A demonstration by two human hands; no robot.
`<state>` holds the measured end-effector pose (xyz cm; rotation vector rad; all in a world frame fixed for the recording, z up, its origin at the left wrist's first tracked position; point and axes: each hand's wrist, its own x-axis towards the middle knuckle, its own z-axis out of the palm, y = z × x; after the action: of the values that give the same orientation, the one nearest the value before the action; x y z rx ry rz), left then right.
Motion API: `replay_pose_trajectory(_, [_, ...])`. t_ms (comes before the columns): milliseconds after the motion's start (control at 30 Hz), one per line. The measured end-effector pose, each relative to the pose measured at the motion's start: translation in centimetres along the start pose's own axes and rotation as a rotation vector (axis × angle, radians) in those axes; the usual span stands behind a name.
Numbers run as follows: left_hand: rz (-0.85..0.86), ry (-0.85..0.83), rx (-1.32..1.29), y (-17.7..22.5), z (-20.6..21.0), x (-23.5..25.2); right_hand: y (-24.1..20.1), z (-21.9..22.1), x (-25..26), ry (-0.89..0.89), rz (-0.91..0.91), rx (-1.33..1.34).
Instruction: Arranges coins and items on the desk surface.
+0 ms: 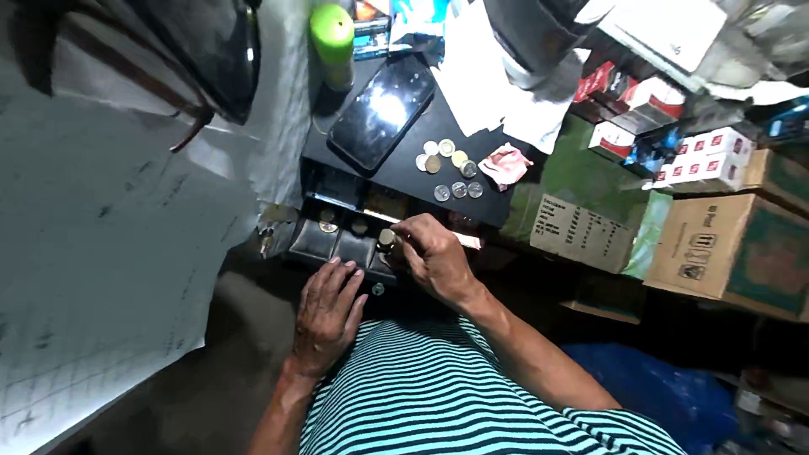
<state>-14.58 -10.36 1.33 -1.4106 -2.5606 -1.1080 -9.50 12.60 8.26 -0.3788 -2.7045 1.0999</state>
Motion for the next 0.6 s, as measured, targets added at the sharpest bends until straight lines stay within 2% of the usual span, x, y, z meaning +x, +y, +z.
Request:
replay_pose_trajectory(167, [0.042, -0.04, 0.03, -0.8, 0.5, -0.2, 2.9, -2.6, -1.4, 0.141, 0.058, -0.278])
replay_pose_trajectory(300, [0.077, -0.049, 0.035, -1.2, 0.9, 0.7, 2.5, -3.7, -0.5, 0.11, 0.17, -0.403])
replay_pose_trajectory(600, [0.089, -0.03, -0.006, -1.6, 2.2, 3.4, 2.0, -3.1, -0.7, 0.11, 0.216, -0.37])
